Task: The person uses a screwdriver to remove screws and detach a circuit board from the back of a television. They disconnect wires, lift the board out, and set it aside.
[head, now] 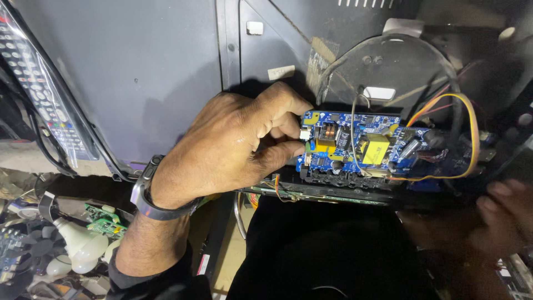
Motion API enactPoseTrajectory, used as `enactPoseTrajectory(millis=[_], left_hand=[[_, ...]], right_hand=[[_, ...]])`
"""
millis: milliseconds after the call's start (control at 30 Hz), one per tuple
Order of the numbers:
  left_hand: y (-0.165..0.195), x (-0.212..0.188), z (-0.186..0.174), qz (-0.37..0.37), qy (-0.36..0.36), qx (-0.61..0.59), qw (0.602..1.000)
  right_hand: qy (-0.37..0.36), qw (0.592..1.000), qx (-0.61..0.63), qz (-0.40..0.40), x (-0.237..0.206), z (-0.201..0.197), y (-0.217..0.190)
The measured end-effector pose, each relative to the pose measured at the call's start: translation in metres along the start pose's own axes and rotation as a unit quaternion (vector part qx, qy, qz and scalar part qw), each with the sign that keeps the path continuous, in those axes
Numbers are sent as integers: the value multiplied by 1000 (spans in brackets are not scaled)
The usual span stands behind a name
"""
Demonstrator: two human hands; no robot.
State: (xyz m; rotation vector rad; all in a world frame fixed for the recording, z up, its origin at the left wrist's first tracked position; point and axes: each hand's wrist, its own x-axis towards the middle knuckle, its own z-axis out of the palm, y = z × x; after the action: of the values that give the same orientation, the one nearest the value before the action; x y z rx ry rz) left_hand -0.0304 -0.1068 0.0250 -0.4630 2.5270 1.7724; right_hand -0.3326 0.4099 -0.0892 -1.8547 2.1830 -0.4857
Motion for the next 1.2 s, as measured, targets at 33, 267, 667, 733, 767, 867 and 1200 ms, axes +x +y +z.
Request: enactPoseTrajectory(millis=[33, 267, 667, 733, 767, 867, 1200], left_hand=[[0, 0, 0, 6, 4, -2, 1000], [4, -3, 1, -4, 28, -28, 999], [3, 0, -3, 6, 4, -19, 1000], [4, 0, -3, 5, 5, -21, 1000], [4, 0, -2, 6, 6, -22, 1000], [6, 0, -2, -3, 11, -11, 1000], [10, 1, -2, -15, 20, -7, 1000]], right_hand=[[-15, 1000, 4, 5, -3, -1, 0], [-144, 990, 2, -13, 7, -11, 11], [107, 994, 29, 4, 44, 0, -38], [166, 985, 45, 5, 67, 0, -61], [190, 980, 52, 2, 79, 1, -72], [211, 975, 66, -5, 114, 1, -99], [191, 981, -1, 27, 163, -27, -135]])
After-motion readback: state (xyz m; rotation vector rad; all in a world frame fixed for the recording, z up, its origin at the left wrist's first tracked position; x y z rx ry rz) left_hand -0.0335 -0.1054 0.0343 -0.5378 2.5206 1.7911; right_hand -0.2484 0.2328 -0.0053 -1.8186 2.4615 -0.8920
